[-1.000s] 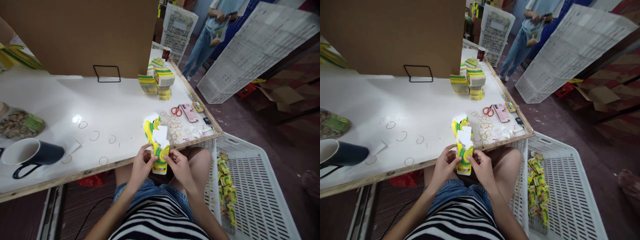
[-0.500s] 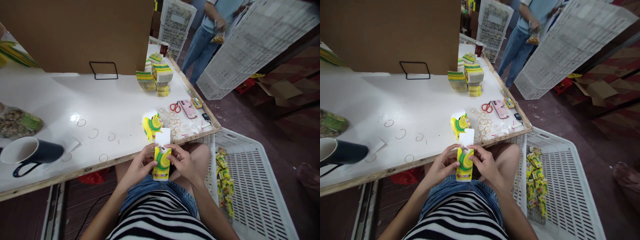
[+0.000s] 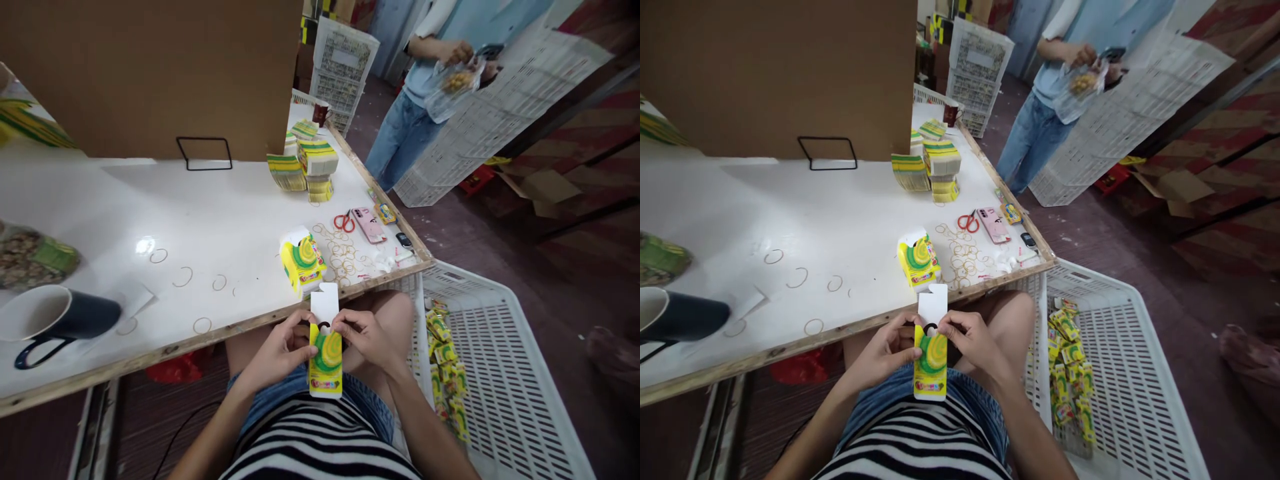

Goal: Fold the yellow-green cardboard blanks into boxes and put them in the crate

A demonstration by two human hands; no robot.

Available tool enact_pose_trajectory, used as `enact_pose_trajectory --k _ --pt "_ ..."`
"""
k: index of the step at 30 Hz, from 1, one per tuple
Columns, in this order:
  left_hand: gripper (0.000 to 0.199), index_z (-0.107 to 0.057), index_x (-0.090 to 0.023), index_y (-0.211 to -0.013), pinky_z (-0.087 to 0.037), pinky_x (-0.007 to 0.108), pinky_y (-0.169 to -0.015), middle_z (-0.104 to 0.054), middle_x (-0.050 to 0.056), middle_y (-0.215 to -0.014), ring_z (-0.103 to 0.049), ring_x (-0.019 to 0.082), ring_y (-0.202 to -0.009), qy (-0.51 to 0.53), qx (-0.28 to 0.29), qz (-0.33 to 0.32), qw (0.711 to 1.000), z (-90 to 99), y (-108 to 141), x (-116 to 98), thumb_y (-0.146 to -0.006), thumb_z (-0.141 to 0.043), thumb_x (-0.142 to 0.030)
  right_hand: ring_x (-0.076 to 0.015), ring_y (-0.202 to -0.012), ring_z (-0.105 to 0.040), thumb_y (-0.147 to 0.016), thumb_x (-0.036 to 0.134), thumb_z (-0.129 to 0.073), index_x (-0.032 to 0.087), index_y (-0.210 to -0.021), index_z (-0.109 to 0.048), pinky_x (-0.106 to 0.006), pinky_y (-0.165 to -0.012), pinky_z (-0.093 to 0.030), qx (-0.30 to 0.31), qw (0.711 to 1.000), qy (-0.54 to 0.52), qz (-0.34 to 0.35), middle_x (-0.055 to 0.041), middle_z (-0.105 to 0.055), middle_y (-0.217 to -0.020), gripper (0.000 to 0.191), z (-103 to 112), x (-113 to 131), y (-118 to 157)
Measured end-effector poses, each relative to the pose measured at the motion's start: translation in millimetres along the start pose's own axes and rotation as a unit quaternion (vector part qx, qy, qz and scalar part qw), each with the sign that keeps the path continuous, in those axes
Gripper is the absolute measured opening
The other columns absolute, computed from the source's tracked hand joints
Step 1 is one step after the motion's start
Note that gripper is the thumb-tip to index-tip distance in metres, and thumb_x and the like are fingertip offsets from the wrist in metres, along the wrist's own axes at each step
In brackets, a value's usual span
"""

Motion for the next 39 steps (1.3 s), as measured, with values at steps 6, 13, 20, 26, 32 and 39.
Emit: enact_pose_trajectory --k 6,13,20,26,32,39 --pt "0.053 -0.043 -0.023 -0.123 -0.053 0.027 -0.069 -0.068 0.006 -0.095 -0.068 0.018 -0.083 -0.008 -0.037 -0.032 0.999 5.2 -2.0 -0.2 -0.08 -0.073 -0.031 -0.0191 -0.075 -0.062 -0.09 0.041 -0.059 0.02 -0.08 -0.069 -0.03 -0.07 -0.05 -0.047 0.999 -0.002 0.023 -0.0045 -0.067 -0.078 0.025 6.3 -1.7 0.1" --pt "0.07 -0.036 -0.024 -0.14 -0.056 0.029 -0.069 -0.068 0.012 -0.112 -0.069 0.023 -0.089 -0.035 -0.086 -0.023 0.995 12.1 -1.4 0.1 -0.08 -0.071 -0.035 -0.0209 -0.087 -0.064 -0.086 0.04 -0.064 0.022 -0.124 -0.058 -0.033 -0.08 -0.052 -0.116 0.99 -0.078 -0.014 -0.0052 -0.07 -0.091 0.043 3.3 -12.5 -7.4" --pt "0.04 -0.054 -0.021 -0.12 -0.056 0.027 -0.075 -0.067 0.01 -0.118 -0.068 0.024 -0.1 -0.111 -0.164 -0.085 0.977 26.5 5.6 -7.6 -0.083 -0.066 -0.029 -0.0223 -0.088 -0.061 -0.088 0.054 -0.055 0.023 -0.096 -0.076 -0.034 -0.077 -0.05 -0.094 0.995 -0.019 0.025 -0.0053 -0.067 -0.089 0.038 3.7 6.3 -12.5" --pt "0.041 -0.052 -0.02 -0.125 -0.054 0.031 -0.088 -0.064 0.011 -0.125 -0.063 0.024 -0.112 -0.144 -0.174 -0.106 0.968 28.7 8.5 -8.4 -0.086 -0.06 -0.024 -0.0117 -0.055 -0.046 -0.08 0.031 -0.065 0.019 -0.119 -0.062 -0.023 -0.052 -0.037 -0.014 0.998 0.014 -0.057 0.0041 -0.055 -0.066 0.041 -17.6 -8.0 -18.2" --pt "0.042 -0.049 -0.02 -0.129 -0.054 0.031 -0.087 -0.068 0.01 -0.116 -0.067 0.022 -0.103 -0.128 -0.161 -0.106 0.973 32.0 8.8 -3.6 -0.088 -0.056 -0.024 -0.0118 -0.052 -0.042 -0.081 0.024 -0.058 0.02 -0.11 -0.057 -0.022 -0.051 -0.033 -0.023 0.995 0.091 -0.037 0.0075 -0.043 -0.059 0.03 -24.2 -7.5 -27.2" --pt "0.047 -0.049 -0.019 -0.128 -0.056 0.028 -0.073 -0.073 0.008 -0.1 -0.069 0.018 -0.079 -0.085 -0.175 -0.089 0.977 40.2 14.4 -0.6 -0.085 -0.063 -0.031 -0.0116 -0.051 -0.042 -0.081 0.025 -0.06 0.021 -0.115 -0.053 -0.022 -0.052 -0.034 0.007 0.994 0.102 -0.025 0.0086 -0.041 -0.06 0.035 -37.2 -5.4 -27.5"
Point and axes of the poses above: each hand's wrist, its own y-axis away from the middle knuckle, its own z-axis out of the back of the hand, x = y × z, the point moved 8 cm from there along -y, towards the middle knuckle
